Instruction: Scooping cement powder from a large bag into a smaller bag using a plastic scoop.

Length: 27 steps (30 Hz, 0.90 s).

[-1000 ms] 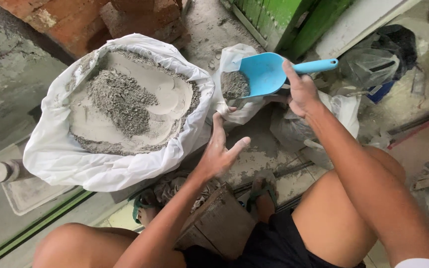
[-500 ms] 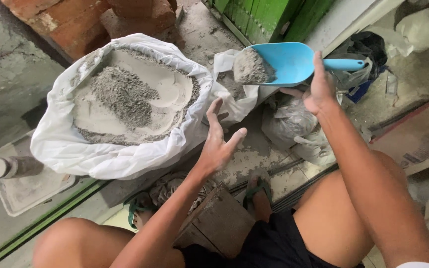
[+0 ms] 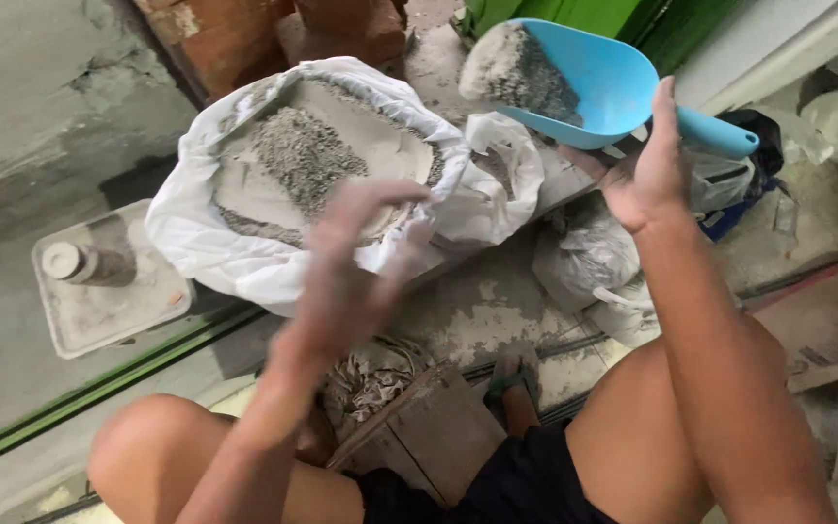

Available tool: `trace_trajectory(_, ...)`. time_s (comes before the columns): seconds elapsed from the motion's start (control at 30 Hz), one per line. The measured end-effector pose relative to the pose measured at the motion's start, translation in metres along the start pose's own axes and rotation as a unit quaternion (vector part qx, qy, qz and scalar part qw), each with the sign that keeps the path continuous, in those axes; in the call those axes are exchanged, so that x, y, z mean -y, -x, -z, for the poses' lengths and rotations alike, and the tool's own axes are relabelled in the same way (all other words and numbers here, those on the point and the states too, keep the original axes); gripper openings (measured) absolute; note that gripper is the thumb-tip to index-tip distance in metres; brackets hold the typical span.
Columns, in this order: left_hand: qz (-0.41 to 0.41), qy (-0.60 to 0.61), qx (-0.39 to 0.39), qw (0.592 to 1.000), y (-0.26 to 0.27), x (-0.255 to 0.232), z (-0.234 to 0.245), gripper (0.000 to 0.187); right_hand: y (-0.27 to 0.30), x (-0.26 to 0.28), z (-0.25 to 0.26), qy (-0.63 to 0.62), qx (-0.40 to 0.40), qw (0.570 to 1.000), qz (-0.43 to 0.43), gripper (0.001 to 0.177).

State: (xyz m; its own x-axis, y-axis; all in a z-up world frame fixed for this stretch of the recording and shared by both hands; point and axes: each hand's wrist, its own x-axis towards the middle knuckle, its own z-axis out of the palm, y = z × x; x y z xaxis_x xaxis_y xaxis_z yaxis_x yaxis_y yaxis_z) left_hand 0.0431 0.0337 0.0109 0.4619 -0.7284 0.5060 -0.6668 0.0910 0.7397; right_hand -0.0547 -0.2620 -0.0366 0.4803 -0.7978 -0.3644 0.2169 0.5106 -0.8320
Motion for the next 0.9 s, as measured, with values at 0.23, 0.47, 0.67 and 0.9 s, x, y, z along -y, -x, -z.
trace_trajectory(0.23,0.097,-0.287,-0.219,0.927,0.032,0.059,0.11,0.032,0.056,-0.024,-0.064,-0.002,0.087,0.996,-0.024,0.07)
trace_trajectory(0.47,0.492,-0.213,-0.109,0.837,0.063,0.065,0.144,0.065,0.089,-0.052,-0.098,0.139,0.227,0.961,0.072,0.069)
trace_trajectory(0.67,0.511,-0.206,-0.087,0.83,0.07,0.064,0.144,0.052,0.091,-0.079,-0.111,0.207,0.32,0.911,0.158,0.054)
trace_trajectory(0.9,0.492,-0.218,-0.087,0.839,0.073,0.07,0.147,0.039,0.095,-0.111,-0.123,0.231,0.357,0.872,0.241,0.054)
